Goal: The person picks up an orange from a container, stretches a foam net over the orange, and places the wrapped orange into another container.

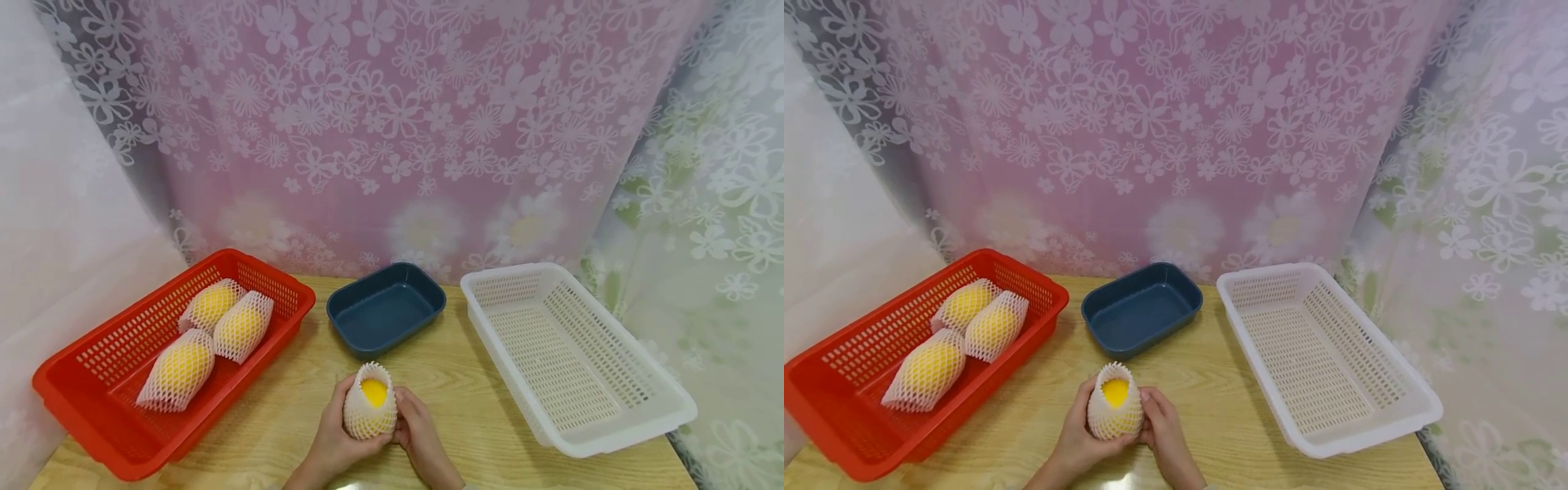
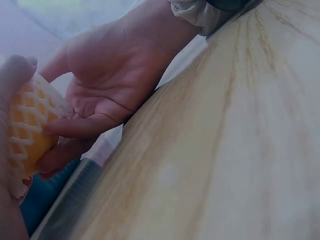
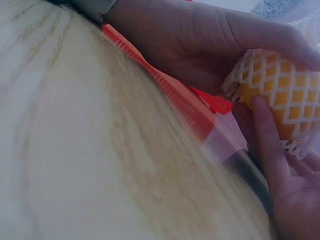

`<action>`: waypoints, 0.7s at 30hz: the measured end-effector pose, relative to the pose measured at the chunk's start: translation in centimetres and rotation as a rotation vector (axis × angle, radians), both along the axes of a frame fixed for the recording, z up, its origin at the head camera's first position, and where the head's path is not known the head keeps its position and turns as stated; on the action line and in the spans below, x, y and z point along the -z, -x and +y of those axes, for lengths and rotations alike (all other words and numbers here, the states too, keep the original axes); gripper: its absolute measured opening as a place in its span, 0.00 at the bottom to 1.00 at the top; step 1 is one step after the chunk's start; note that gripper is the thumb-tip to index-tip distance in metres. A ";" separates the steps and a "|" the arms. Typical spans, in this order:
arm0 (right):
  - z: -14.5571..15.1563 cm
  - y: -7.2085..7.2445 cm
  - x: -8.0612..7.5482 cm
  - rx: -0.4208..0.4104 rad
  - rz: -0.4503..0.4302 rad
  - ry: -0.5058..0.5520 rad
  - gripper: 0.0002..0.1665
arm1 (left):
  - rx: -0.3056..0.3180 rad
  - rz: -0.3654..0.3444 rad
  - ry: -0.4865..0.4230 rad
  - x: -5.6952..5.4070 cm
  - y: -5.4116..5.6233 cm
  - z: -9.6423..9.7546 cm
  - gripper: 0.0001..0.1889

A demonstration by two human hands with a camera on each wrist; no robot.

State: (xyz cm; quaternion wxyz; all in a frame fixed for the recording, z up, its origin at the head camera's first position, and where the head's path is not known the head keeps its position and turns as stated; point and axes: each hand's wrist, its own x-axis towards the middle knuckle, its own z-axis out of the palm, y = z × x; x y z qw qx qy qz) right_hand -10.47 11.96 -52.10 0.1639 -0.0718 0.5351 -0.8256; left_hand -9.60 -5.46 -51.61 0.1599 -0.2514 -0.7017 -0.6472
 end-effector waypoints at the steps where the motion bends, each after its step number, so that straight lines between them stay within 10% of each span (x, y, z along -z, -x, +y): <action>1: 0.0 0.0 0.1 -0.009 0.016 0.012 0.16 | 0.006 -0.016 -0.002 0.2 0.1 0.0 0.51; 21: 0.4 0.2 0.3 -0.022 0.054 0.159 0.15 | 0.093 -0.178 -0.050 1.7 0.5 -0.1 0.52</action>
